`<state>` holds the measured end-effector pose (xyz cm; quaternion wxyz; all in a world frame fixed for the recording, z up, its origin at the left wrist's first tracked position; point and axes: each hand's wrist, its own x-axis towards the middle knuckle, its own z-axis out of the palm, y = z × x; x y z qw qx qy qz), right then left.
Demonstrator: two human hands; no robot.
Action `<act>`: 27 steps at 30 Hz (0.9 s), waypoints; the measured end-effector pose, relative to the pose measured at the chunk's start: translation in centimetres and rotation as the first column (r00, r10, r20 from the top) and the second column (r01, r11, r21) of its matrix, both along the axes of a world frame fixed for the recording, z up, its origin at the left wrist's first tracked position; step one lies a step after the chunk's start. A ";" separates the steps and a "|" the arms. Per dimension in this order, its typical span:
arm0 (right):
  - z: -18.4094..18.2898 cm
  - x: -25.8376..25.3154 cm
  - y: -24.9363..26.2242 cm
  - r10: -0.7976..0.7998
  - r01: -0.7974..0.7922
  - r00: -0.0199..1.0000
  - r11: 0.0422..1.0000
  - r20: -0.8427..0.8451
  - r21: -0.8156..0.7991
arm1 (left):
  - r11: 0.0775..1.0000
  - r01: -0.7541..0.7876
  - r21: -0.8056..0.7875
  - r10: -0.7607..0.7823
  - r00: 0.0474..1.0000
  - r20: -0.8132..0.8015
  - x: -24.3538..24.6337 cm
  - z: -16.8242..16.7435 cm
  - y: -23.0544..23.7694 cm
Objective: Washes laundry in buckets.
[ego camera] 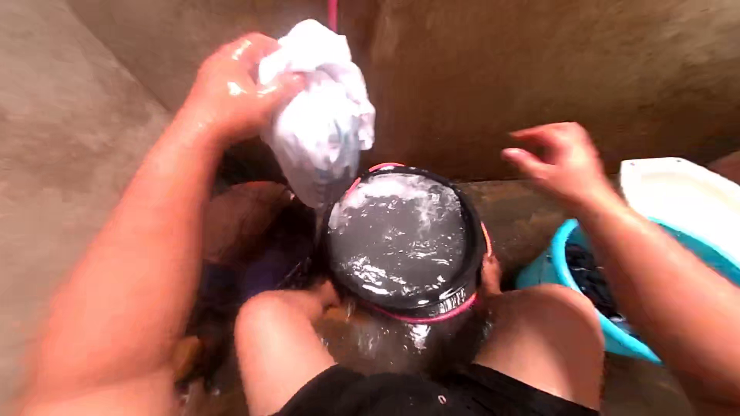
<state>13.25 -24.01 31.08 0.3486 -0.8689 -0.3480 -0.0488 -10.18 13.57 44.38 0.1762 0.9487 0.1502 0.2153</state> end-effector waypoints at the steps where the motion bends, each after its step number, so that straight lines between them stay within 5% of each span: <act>1: 0.3 -0.8 3.2 0.058 -0.044 0.979 0.996 -0.195 0.075 | 0.998 0.060 -0.008 -0.060 0.997 0.050 1.6 -1.1 -1.2; 3: -1.1 -1.1 8.5 0.210 -0.049 0.819 0.953 -0.535 0.299 | 0.985 0.086 -0.147 -0.068 0.990 0.122 5.1 -3.6 -3.3; 5: -3.2 -0.3 11.7 0.244 0.046 0.711 0.919 -0.659 0.391 | 0.928 0.046 -0.370 0.023 0.983 0.181 8.4 -6.9 -4.8; 9: -4.9 3.4 10.3 -0.029 0.194 0.863 0.940 -0.504 0.279 | 0.735 0.063 -0.675 0.149 0.956 0.251 10.8 -13.8 -4.0; 11: -6.6 4.7 7.7 -0.115 0.170 0.945 0.973 -0.308 0.159 | 0.774 0.016 -0.633 0.124 0.976 0.176 9.9 -18.3 -2.7; 13: -11.5 4.8 5.1 -0.007 0.005 0.977 1.000 -0.215 -0.012 | 0.881 -0.036 -0.472 -0.016 0.994 -0.106 8.3 -23.5 -1.8; 14: -14.7 4.8 3.9 0.094 -0.143 0.964 0.972 -0.249 -0.185 | 0.929 -0.041 -0.368 -0.089 0.940 -0.329 7.7 -26.2 -1.4; 16: -20.3 4.2 2.6 0.157 -0.396 0.889 0.735 -0.430 -0.551 | 0.967 -0.125 -0.221 -0.088 0.651 -0.754 7.2 -30.6 -2.2; 17: -22.5 4.0 2.3 0.125 -0.431 0.874 0.646 -0.470 -0.630 | 0.966 -0.167 -0.197 -0.079 0.535 -0.841 7.3 -32.1 -3.4; 19: -25.4 4.5 2.4 0.124 -0.389 0.904 0.635 -0.408 -0.668 | 0.957 -0.165 -0.239 -0.114 0.544 -0.831 8.6 -34.9 -6.0; 22: -29.3 4.8 4.5 0.258 -0.427 0.901 0.665 -0.348 -0.613 | 0.877 -0.181 -0.445 -0.185 0.727 -0.661 10.9 -40.9 -11.6; 25: -35.3 4.5 6.2 0.303 -0.532 0.844 0.582 -0.444 -0.615 | 0.854 -0.288 -0.433 -0.142 0.671 -0.727 12.7 -47.0 -15.2; 27: -38.6 4.3 6.7 0.304 -0.562 0.822 0.566 -0.481 -0.603 | 0.892 -0.229 -0.390 -0.165 0.639 -0.751 12.9 -50.5 -14.1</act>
